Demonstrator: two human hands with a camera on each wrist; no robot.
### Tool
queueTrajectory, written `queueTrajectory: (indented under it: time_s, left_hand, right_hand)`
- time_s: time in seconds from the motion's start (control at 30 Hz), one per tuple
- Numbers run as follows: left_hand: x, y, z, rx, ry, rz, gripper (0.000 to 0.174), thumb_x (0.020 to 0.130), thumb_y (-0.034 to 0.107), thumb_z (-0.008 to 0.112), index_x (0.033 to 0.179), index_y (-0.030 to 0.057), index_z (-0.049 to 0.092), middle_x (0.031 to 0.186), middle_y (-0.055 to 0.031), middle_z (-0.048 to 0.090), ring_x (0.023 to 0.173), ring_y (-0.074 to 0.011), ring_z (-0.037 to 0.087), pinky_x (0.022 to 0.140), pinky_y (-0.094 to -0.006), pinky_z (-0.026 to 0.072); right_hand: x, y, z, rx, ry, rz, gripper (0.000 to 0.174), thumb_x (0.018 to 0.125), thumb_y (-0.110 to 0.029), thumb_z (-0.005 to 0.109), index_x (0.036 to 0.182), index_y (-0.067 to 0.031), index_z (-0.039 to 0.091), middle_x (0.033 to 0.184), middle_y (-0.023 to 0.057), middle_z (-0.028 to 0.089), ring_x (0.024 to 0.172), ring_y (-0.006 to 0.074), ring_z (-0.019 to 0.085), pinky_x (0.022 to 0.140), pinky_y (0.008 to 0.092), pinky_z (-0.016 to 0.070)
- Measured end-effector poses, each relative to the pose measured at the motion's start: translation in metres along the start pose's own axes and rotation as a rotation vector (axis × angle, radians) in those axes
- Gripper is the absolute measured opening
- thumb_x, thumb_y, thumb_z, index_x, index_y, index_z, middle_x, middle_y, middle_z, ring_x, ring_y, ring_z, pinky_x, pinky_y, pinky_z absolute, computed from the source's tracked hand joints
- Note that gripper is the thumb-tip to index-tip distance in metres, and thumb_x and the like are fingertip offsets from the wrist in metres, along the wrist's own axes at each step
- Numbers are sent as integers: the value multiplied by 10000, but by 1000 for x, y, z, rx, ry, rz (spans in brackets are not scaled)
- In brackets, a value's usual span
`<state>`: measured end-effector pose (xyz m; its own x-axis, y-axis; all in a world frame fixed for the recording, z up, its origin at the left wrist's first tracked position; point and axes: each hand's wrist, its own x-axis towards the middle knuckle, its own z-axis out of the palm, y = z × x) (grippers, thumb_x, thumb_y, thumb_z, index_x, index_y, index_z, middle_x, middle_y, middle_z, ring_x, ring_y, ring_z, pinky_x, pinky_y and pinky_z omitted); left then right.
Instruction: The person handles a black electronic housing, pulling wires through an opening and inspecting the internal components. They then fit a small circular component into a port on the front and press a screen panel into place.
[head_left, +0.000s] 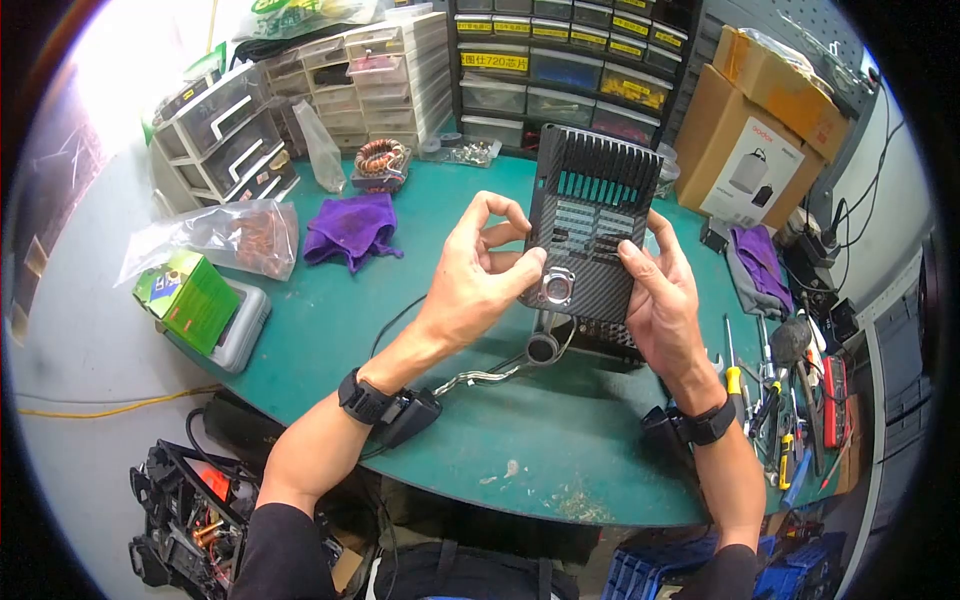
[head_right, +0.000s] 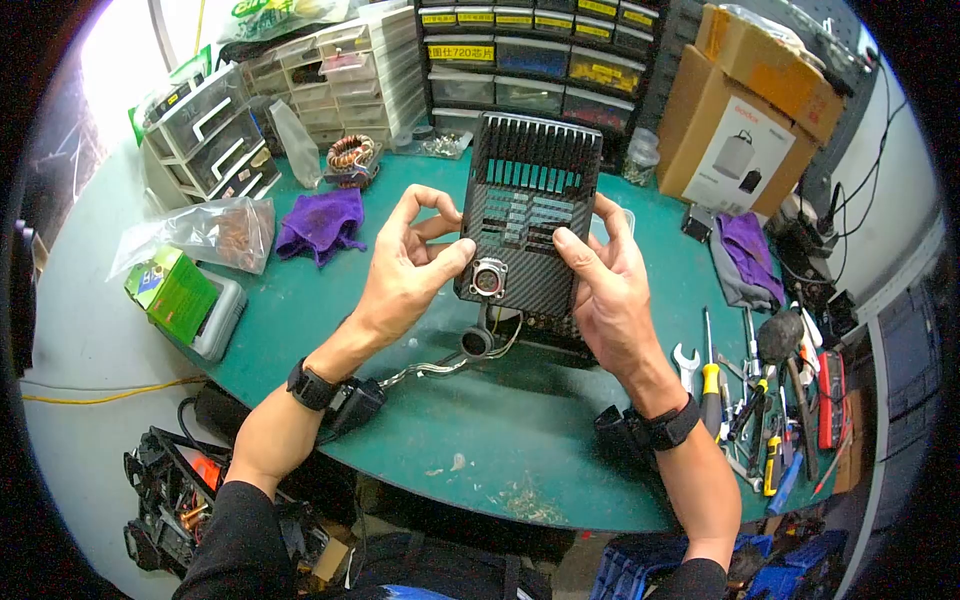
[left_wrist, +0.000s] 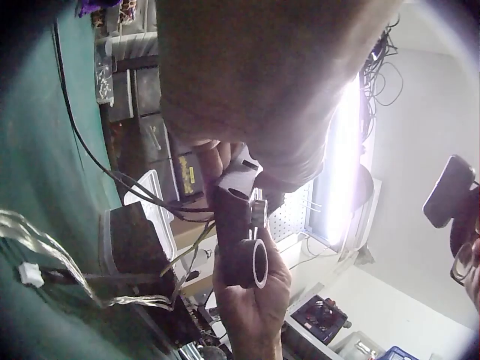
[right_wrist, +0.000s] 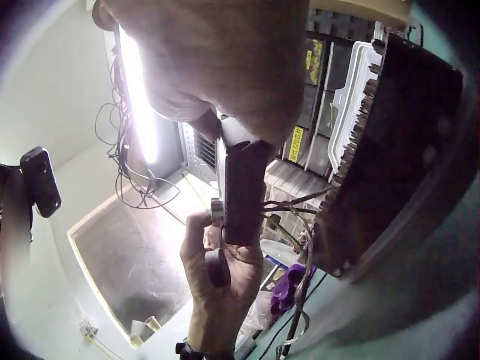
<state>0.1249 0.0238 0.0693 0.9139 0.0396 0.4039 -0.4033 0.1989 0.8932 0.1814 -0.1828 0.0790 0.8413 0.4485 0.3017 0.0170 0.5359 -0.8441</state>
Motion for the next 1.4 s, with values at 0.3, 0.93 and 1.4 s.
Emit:
queueTrajectory:
  time_s: [0.3, 0.93, 1.4]
  left_hand:
    - [0, 2, 1, 7, 5, -8, 332, 917, -33, 663, 1124, 80, 430, 1076, -80, 627, 882, -70, 625, 737, -193, 521]
    - [2, 1, 2, 15, 8, -26, 351, 912, 14, 708, 1105, 72, 420, 1114, -136, 648, 978, -164, 684, 812, -254, 586]
    - [3, -3, -1, 46, 18, -20, 287, 953, 53, 669, 1120, 85, 438, 1034, -88, 650, 904, -107, 662, 745, -217, 570]
  right_hand:
    - [0, 2, -2, 14, 8, 9, 535, 975, -66, 612, 1419, -2, 320, 1268, 181, 608, 1163, 229, 606, 1018, 375, 500]
    - [-1, 0, 1, -3, -15, 7, 515, 996, -92, 593, 1424, -2, 321, 1281, 173, 599, 1172, 228, 605, 1018, 375, 507]
    - [-1, 0, 1, 11, 13, 58, 476, 1004, -100, 583, 1389, -10, 319, 1256, 177, 616, 1137, 231, 629, 979, 385, 535]
